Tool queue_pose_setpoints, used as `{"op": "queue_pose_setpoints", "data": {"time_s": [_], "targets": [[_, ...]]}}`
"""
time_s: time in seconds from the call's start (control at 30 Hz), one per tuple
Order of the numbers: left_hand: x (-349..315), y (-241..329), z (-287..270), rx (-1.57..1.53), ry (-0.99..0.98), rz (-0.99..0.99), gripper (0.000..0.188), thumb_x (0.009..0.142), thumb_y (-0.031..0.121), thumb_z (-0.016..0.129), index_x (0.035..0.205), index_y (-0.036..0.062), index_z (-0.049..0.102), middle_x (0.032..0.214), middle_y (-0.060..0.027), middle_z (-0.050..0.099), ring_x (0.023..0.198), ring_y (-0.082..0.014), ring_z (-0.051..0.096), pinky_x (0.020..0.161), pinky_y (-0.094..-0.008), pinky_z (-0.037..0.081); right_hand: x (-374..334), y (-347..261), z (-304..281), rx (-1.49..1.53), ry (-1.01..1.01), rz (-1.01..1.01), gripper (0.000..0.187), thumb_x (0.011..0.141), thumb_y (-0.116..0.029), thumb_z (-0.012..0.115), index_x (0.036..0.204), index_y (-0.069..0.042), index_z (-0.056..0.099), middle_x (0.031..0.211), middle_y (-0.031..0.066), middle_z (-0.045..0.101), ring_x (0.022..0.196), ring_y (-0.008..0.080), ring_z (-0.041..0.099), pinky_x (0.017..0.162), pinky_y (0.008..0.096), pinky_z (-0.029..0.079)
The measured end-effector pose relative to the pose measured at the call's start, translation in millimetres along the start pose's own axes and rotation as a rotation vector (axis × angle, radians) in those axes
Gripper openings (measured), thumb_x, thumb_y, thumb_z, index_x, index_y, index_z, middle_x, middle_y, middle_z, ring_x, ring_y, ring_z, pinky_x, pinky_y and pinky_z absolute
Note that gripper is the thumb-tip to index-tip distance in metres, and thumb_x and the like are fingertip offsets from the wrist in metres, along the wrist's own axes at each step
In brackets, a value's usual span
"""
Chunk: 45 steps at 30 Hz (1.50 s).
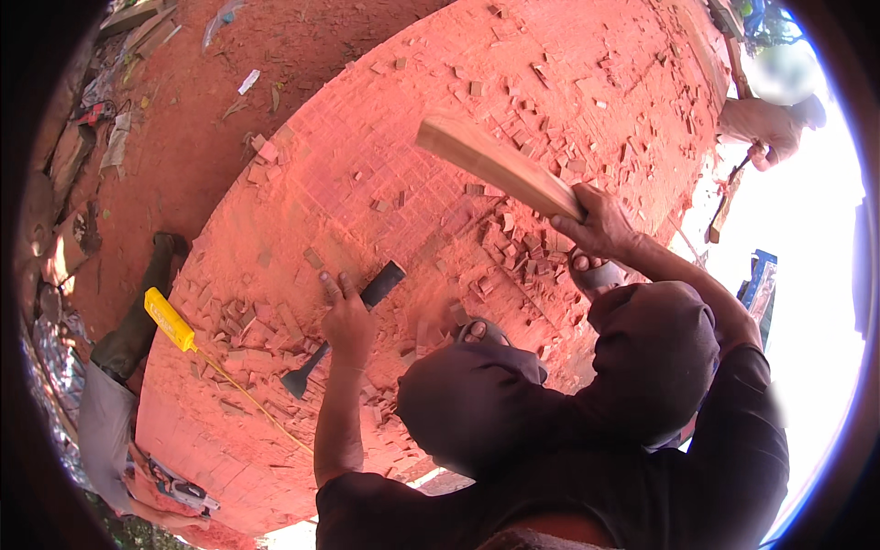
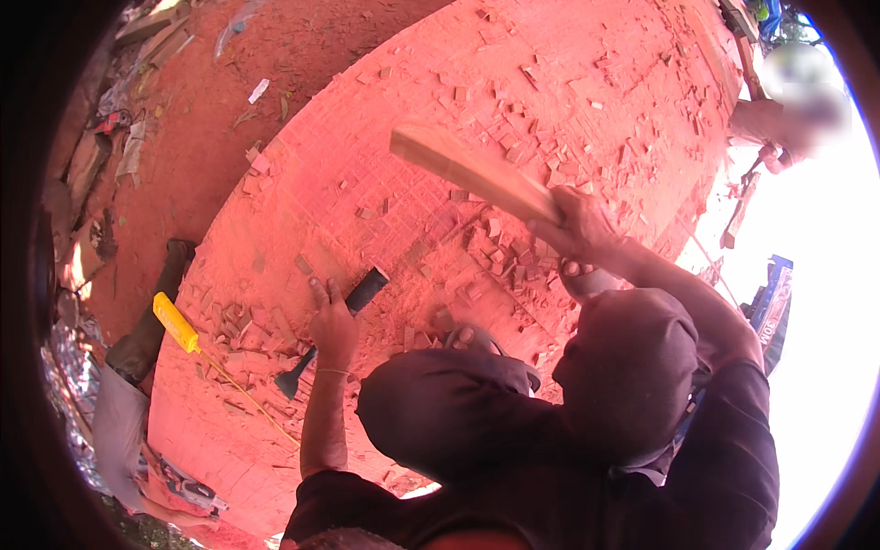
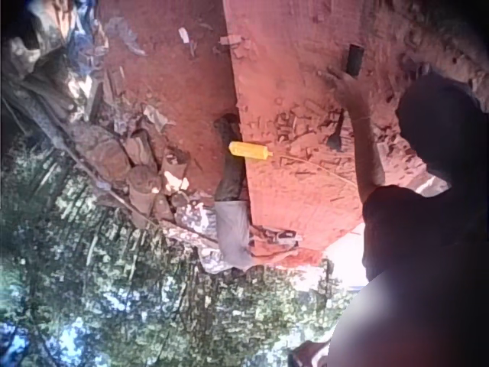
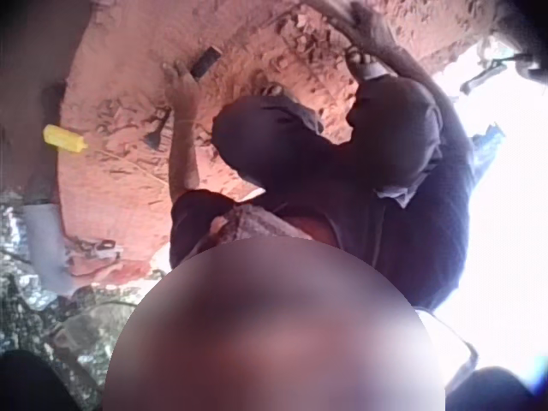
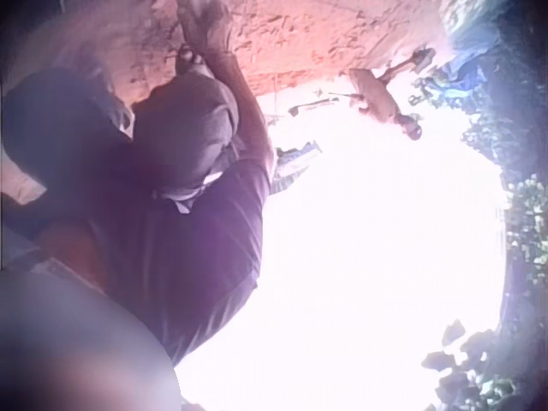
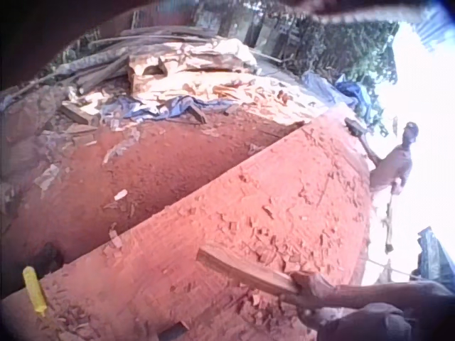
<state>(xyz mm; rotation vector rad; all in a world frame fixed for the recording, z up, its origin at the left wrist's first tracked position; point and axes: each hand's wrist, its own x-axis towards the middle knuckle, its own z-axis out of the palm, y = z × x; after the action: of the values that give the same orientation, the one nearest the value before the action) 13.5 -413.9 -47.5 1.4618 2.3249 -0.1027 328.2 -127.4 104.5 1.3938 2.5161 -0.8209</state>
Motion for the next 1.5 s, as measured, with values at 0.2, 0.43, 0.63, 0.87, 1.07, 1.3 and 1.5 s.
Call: {"op": "queue_pose_setpoints", "data": {"time_s": [0.2,0.43,0.63,0.87,1.07,1.3,1.5], "targets": [[-1.3,-4.3,0.1,0.026,-0.099,-0.023,0.08,0.076,0.022,0.077,0.147,0.002,0.046,0.156,-0.0321,0.033,0.083,-0.0396,0.073,0.069,-0.0434,0.06,26.8,-57.3,135.8,0.073,-0.158,-0.161,0.057,0.083,-0.051,0.073,0.104,0.0,0.059,0.098,0.0229,0.059,0.089,0.0409,0.063,0.074,0.0506,0.052],[-1.0,-6.4,1.4,0.09,-0.135,-0.024,0.08,0.077,0.026,0.077,0.148,0.0041,0.046,0.16,-0.0253,0.031,0.087,-0.0421,0.072,0.071,-0.0444,0.06,-28.0,33.5,135.9,0.068,-0.036,0.322,0.056,0.083,-0.049,0.076,0.101,0.001,0.056,0.094,0.0238,0.058,0.085,0.0423,0.062,0.073,0.0508,0.052],[4.8,-0.2,-1.1,0.139,-0.139,-0.045,0.078,0.078,0.025,0.076,0.147,0.0041,0.046,0.158,-0.0274,0.034,0.087,-0.0418,0.072,0.07,-0.044,0.06,-106.9,133.6,118.7,0.239,0.273,0.735,0.053,0.087,-0.043,0.074,0.104,0.003,0.055,0.085,0.0251,0.066,0.078,0.0387,0.068,0.068,0.0495,0.052],[3.9,2.3,-2.8,0.138,-0.114,-0.024,0.075,0.08,0.023,0.072,0.146,0.0011,0.045,0.154,-0.0303,0.038,0.087,-0.043,0.072,0.071,-0.0448,0.06,-153.6,152.7,106.4,0.313,0.463,0.837,0.06,0.089,-0.055,0.069,0.083,0.003,0.058,0.07,0.0205,0.064,0.067,0.0333,0.066,0.061,0.0459,0.049],[3.6,-0.5,-3.0,0.146,-0.113,0.004,0.072,0.082,0.027,0.072,0.144,0.0003,0.048,0.154,-0.0311,0.038,0.09,-0.043,0.072,0.073,-0.0461,0.06,-121.5,71.5,115.0,0.249,0.235,0.123,0.059,0.083,-0.054,0.074,0.098,0.001,0.059,0.09,0.021,0.06,0.084,0.0383,0.063,0.071,0.0467,0.051],[5.6,4.4,-11.6,0.127,-0.215,-0.071,0.085,0.075,0.019,0.081,0.148,-0.0012,0.044,0.157,-0.0303,0.033,0.1,-0.0423,0.07,0.08,-0.0444,0.059,-89.5,63.5,141.3,0.162,0.101,-0.112,0.062,0.083,-0.054,0.073,0.11,-0.001,0.057,0.1,0.0218,0.057,0.094,0.043,0.061,0.08,0.0505,0.052],[6.5,10.9,-19.2,0.095,-0.229,-0.097,0.081,0.077,0.019,0.079,0.146,-0.0054,0.044,0.157,-0.0308,0.033,0.1,-0.0417,0.07,0.08,-0.0428,0.059,-116.0,126.3,127.8,0.04,0.109,0.556,0.066,0.081,-0.063,0.073,0.101,-0.002,0.06,0.09,0.024,0.064,0.082,0.0444,0.066,0.072,0.0526,0.052]]}}
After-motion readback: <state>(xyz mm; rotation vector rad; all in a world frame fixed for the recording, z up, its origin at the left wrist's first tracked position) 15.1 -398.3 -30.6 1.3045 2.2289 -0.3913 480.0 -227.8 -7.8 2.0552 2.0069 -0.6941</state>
